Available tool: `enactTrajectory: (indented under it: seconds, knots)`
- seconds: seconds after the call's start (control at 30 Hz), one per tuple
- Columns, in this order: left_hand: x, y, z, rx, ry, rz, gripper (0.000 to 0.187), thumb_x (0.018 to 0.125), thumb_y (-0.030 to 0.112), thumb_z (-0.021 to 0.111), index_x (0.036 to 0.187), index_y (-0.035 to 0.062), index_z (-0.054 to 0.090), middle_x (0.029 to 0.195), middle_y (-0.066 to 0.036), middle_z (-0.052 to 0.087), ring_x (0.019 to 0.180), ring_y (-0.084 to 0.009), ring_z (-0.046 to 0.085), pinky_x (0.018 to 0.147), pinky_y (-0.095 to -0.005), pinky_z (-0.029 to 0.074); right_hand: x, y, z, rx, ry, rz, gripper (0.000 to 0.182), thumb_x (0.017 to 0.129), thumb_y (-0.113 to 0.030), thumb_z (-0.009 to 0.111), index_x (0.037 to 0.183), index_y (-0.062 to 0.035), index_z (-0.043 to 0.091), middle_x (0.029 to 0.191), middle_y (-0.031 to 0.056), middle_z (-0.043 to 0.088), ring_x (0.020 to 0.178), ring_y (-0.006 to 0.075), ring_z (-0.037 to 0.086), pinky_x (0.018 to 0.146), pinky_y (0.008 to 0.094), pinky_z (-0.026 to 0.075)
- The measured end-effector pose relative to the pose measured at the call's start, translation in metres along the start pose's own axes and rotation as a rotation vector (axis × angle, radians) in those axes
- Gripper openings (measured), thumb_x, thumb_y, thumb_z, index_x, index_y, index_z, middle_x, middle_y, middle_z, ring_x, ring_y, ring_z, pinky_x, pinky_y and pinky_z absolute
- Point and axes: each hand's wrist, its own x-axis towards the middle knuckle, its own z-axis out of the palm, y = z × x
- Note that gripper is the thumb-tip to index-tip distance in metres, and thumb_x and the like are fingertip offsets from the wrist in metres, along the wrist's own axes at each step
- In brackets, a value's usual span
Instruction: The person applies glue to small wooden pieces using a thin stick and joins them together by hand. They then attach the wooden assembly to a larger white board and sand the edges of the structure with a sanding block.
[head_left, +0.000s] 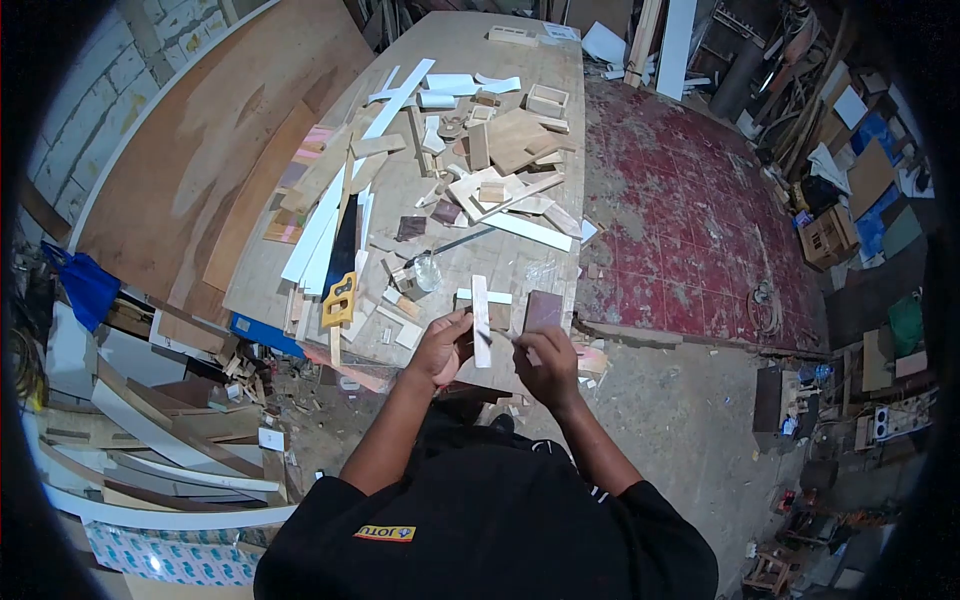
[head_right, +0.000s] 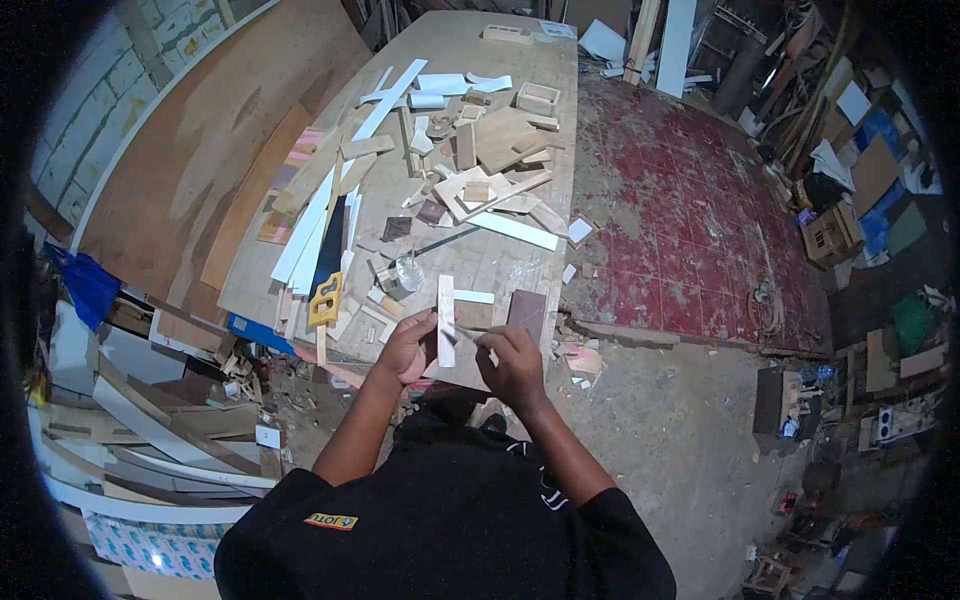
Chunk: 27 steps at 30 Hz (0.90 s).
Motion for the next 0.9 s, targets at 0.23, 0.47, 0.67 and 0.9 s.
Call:
enactTrajectory:
  seconds: [0.23,0.47,0.67,0.9]
  knots:
    - [0.006,-0.006,0.0,0.14,0.095,0.234,0.04,0.1,0.012,0.055,0.137,-0.0028,0.051,0.12,-0.01,0.064,0.107,-0.018,0.064,0.094,-0.0361,0.053,-0.011,0.002,-0.007,0.063,-0.144,-0.033,0.021,0.071,0.002,0.073,0.089,-0.0051,0.066,0.086,0.0102,0.066,0.079,0.0302,0.066,0.066,0.0381,0.053]
    - [-0.006,-0.013,0.017,1.023,0.346,0.743,0.033,0.084,0.002,0.07,0.116,-0.0025,0.065,0.105,-0.014,0.066,0.098,-0.0236,0.068,0.085,-0.0339,0.057,-0.011,0.009,0.008,0.404,0.127,0.599,0.018,0.082,-0.003,0.072,0.1,0.0001,0.067,0.086,0.0064,0.07,0.072,0.0153,0.066,0.067,0.0292,0.053]
    - [-0.012,-0.015,0.027,1.496,0.265,1.081,0.047,0.072,0.004,0.078,0.117,0.0023,0.066,0.097,-0.012,0.067,0.087,-0.0288,0.068,0.076,-0.037,0.055,0.001,0.007,0.004,0.629,0.117,0.848,0.016,0.087,-0.001,0.069,0.102,0.0046,0.067,0.086,0.0071,0.071,0.077,0.0122,0.067,0.07,0.0256,0.054]
    - [-0.003,-0.018,0.021,1.643,0.301,1.095,0.041,0.074,0.005,0.076,0.115,0.0022,0.068,0.09,-0.01,0.064,0.08,-0.0272,0.066,0.069,-0.0378,0.055,-0.009,-0.004,0.004,0.549,0.122,0.743,0.014,0.089,0.001,0.068,0.102,0.0054,0.066,0.091,0.0084,0.071,0.081,0.014,0.069,0.073,0.0265,0.056]
